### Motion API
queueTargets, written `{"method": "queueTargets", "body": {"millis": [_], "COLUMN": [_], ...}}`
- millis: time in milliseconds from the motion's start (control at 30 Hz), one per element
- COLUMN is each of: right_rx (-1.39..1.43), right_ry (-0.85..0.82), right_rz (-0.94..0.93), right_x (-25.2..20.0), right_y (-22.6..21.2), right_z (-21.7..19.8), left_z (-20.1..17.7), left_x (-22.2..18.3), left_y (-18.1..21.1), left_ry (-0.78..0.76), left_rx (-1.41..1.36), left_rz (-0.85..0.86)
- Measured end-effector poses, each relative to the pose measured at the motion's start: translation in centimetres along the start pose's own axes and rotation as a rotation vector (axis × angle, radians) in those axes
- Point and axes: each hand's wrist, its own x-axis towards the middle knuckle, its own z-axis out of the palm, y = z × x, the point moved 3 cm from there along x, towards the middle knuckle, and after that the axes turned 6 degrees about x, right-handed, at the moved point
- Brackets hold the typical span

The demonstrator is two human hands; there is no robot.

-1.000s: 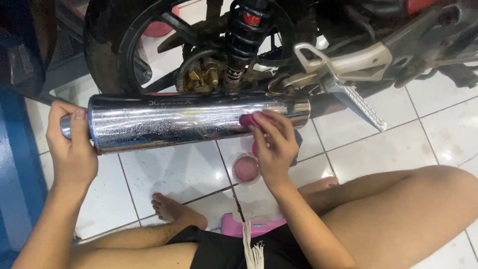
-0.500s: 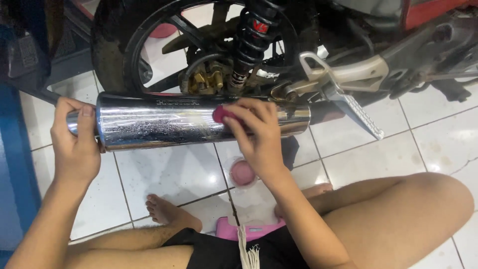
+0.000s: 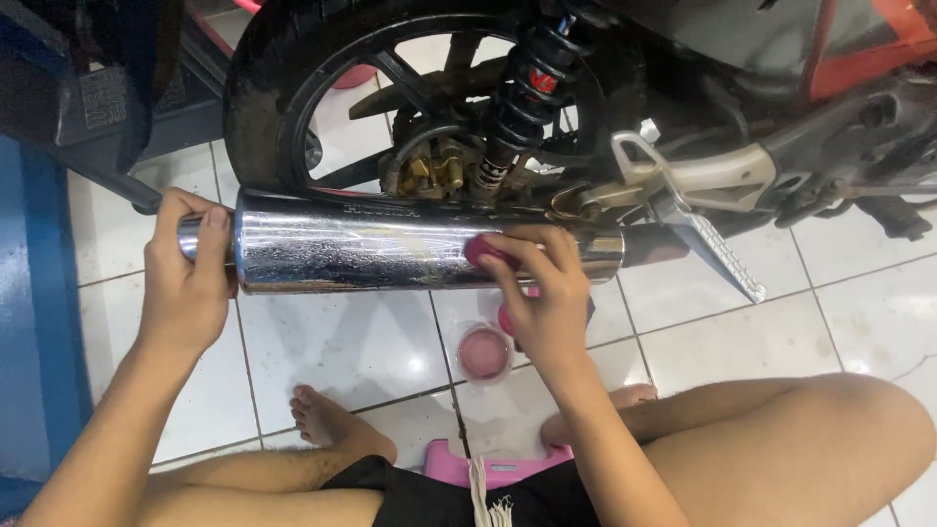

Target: The person cleans a motorcycle exhaust pipe by applying a pink substance with a sponge and wiping it with a blue cloth. The person repeatedly dips the sponge into a container and scrubs the chrome surface.

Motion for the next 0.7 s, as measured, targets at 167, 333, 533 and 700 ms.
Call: {"method": "queueTargets", "body": {"millis": [167, 333, 533, 700], "right_rx": [-0.046, 0.081, -0.019, 0.009], "right_ry": [0.046, -0.131, -0.189, -0.213], "right_rz": [0.088, -0.06, 0.025, -0.001], "right_x": [0.8, 1.1, 0.8, 0.8], "right_y": [2.5, -1.0, 1.4, -0.5], "right_z": [1.1, 1.8, 0.5, 1.0], "left_z": [0.0, -0.1, -0.2, -0.1], "left_x": [0.1, 0.1, 0.1, 0.6], "left_y": [-0.6, -0.1, -0.1, -1.0], "left_ry": [0.018, 0.006, 0.016, 0.033], "left_rx": [0.022, 0.033, 0.036, 0.028], "left_rz": [0.062, 0.031, 0.067, 0.114]}}
